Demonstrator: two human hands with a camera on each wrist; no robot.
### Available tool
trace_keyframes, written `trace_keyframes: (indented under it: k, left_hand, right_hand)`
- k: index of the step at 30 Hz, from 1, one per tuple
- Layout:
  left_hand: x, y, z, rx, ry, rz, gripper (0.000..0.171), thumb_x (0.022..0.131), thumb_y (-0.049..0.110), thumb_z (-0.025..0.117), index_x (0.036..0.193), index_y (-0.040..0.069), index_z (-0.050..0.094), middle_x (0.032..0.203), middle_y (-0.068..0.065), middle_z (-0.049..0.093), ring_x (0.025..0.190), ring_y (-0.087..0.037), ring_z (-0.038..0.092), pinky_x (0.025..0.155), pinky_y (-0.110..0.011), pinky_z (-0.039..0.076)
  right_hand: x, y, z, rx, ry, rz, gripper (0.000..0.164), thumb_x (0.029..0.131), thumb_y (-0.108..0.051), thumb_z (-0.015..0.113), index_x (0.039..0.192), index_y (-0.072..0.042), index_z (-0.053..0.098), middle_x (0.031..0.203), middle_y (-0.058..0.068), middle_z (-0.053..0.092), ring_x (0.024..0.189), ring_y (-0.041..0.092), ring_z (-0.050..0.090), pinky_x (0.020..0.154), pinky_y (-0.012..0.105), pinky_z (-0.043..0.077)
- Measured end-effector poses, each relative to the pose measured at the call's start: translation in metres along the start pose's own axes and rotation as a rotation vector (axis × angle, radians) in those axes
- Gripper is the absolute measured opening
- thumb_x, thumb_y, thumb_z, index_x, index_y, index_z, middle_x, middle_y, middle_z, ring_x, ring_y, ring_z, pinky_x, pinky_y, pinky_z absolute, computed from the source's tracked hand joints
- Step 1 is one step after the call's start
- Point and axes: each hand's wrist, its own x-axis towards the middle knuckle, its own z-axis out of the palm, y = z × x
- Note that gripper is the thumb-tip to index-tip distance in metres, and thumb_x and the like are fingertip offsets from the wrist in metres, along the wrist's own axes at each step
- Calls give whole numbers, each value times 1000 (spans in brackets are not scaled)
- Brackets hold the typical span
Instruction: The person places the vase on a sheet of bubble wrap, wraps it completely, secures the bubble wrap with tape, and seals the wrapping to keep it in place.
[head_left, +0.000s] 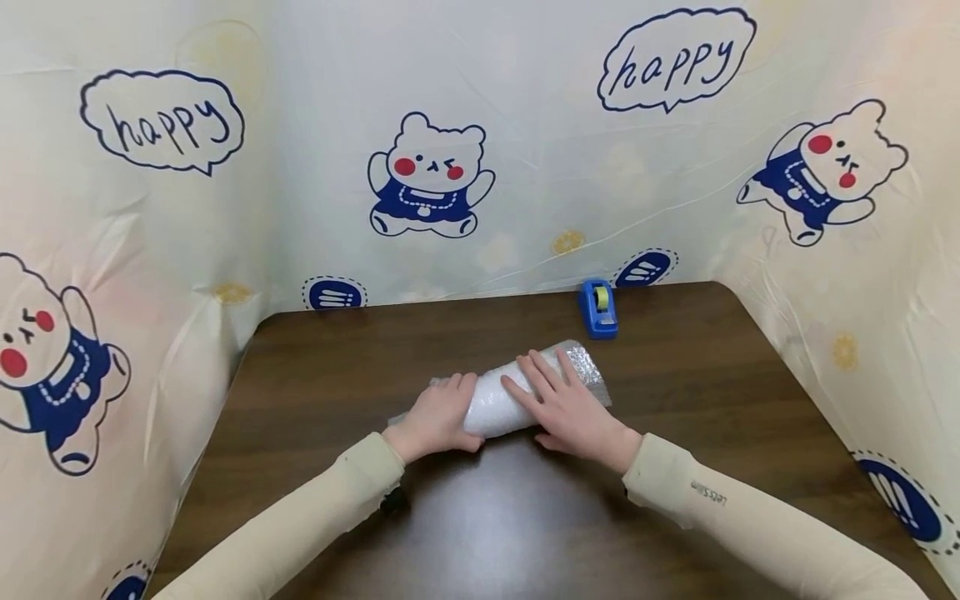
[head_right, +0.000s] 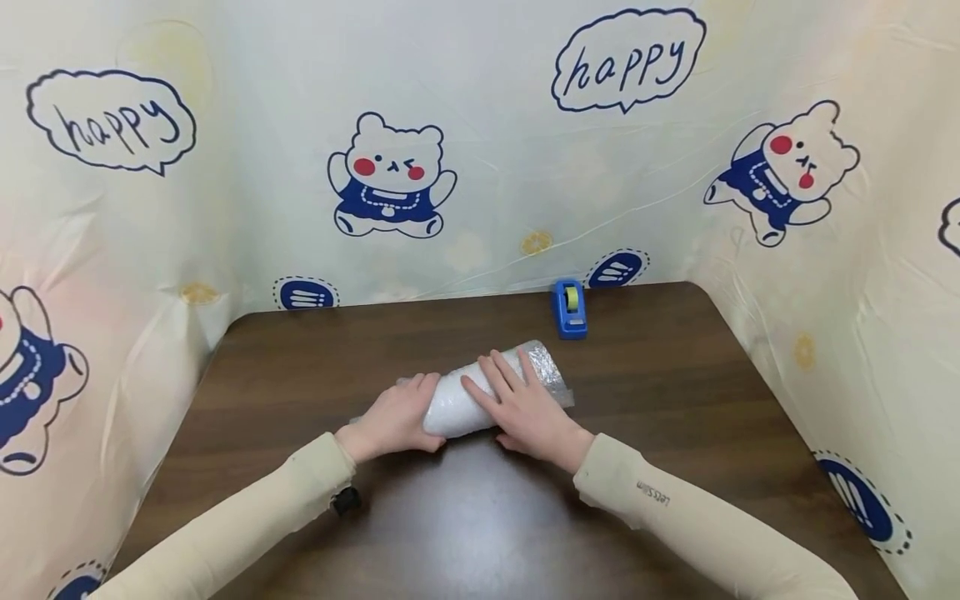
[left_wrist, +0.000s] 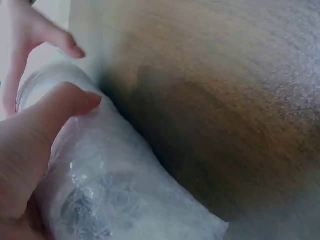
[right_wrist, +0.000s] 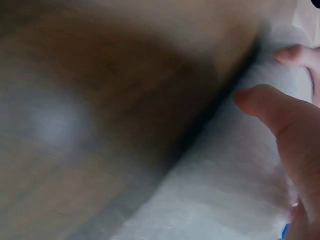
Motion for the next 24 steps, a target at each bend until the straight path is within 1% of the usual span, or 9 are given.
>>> trace_keyframes:
  k: [3, 6, 8, 11, 14, 18, 19, 21, 24]
  left_hand:
    - [2, -2, -3, -41, -56, -9, 81, 66, 41, 91, 122, -5, 54, 97, -12, 62, 82, -27, 63, 73, -44, 57]
    - [3, -4, -6, -99, -119, -22, 79, 67, 40, 91, 123, -4, 54, 99, -11, 62, 84, -25, 62, 76, -44, 56]
    - [4, -5, -8, -153, -167, -31, 76, 68, 38, 90, 123, -2, 54, 99, -9, 61, 84, -23, 61, 76, -42, 55]
    - [5, -7, -11, -235, -228, -35, 71, 69, 35, 89, 121, 0, 55, 99, -6, 61, 84, -20, 60, 75, -39, 55]
    - [6, -8, -13, -285, -267, -30, 71, 69, 35, 89, 121, 1, 56, 100, -3, 61, 85, -18, 60, 74, -38, 55]
    - [6, -10, -12, -300, -297, -37, 74, 69, 38, 89, 124, 2, 55, 101, -1, 62, 86, -16, 61, 74, -37, 55]
    - [6, -10, -12, -304, -305, -46, 75, 69, 39, 89, 125, 2, 55, 102, -2, 62, 86, -17, 61, 75, -37, 55]
    - [5, -10, -11, -315, -328, -84, 88, 72, 47, 89, 135, -1, 51, 108, -5, 65, 89, -18, 63, 78, -38, 55]
    - [4, -8, -12, -309, -357, -141, 110, 77, 64, 83, 151, -3, 36, 121, -14, 67, 95, -21, 67, 83, -40, 55]
  right_hand:
    - [-5, -3, 4, -11, 26, -12, 108, 79, -54, 87, 163, -13, 32, 164, 24, 33, 153, 43, 30, 118, 71, 22]
    - [-6, -6, 7, -45, 50, -16, 110, 77, -54, 88, 163, -13, 32, 163, 24, 36, 151, 42, 33, 117, 70, 25]
    - [-7, -8, 8, -59, 47, -10, 111, 76, -54, 89, 162, -13, 33, 163, 24, 36, 151, 42, 34, 117, 69, 26]
    - [-7, -12, 8, -71, 22, 9, 112, 76, -58, 88, 162, -13, 33, 162, 24, 35, 149, 42, 35, 117, 68, 27]
    - [-7, -15, 6, -78, 2, 30, 113, 75, -60, 88, 162, -13, 33, 160, 24, 39, 146, 42, 38, 117, 67, 28]
    - [-3, -16, 4, -82, 1, 41, 115, 71, -59, 91, 160, -12, 35, 154, 23, 45, 140, 42, 43, 114, 67, 32]
    - [-2, -16, 4, -79, 1, 40, 115, 71, -58, 92, 160, -12, 35, 152, 22, 46, 139, 41, 44, 114, 66, 33]
    - [0, -15, 4, -72, 3, 34, 115, 69, -58, 93, 158, -11, 36, 150, 21, 47, 137, 41, 45, 112, 66, 34]
    - [4, -11, 4, -55, -2, 24, 115, 68, -57, 93, 157, -11, 38, 147, 19, 49, 135, 39, 46, 111, 66, 36]
